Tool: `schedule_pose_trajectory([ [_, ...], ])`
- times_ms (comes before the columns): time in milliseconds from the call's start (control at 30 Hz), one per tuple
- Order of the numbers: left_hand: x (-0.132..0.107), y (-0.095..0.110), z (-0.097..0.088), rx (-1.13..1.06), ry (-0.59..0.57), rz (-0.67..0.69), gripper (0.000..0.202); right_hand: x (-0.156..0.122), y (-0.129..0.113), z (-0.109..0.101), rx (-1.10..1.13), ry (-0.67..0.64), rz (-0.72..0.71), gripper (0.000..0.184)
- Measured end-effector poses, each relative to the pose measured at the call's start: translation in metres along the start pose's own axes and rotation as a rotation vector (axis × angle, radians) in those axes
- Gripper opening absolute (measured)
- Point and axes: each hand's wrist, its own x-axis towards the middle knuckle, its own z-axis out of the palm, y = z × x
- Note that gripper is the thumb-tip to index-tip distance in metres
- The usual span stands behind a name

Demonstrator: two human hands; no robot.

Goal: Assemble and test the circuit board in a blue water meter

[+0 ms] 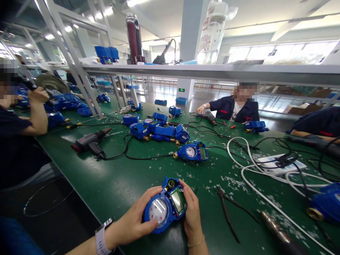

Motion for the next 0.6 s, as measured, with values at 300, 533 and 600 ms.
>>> schedule_pose_trajectory([
  [300,0.001,-0.002,-0.001,0.011,0.007,0.068,0.074,-0.007,-0.003,-0.006,-0.177,-0.026,-0.263,0.056],
  [533,0.01,-0.017,-0.041,-0.259,-0.158,-0.021,0.066,-0.011,-0.002,-0.006,-0.094,-0.18,-0.252,0.072],
  [600,0.014,-0.021,-0.055,-0.244,-0.128,-0.024,0.054,-0.011,-0.001,-0.007,-0.094,-0.178,-0.243,0.069],
])
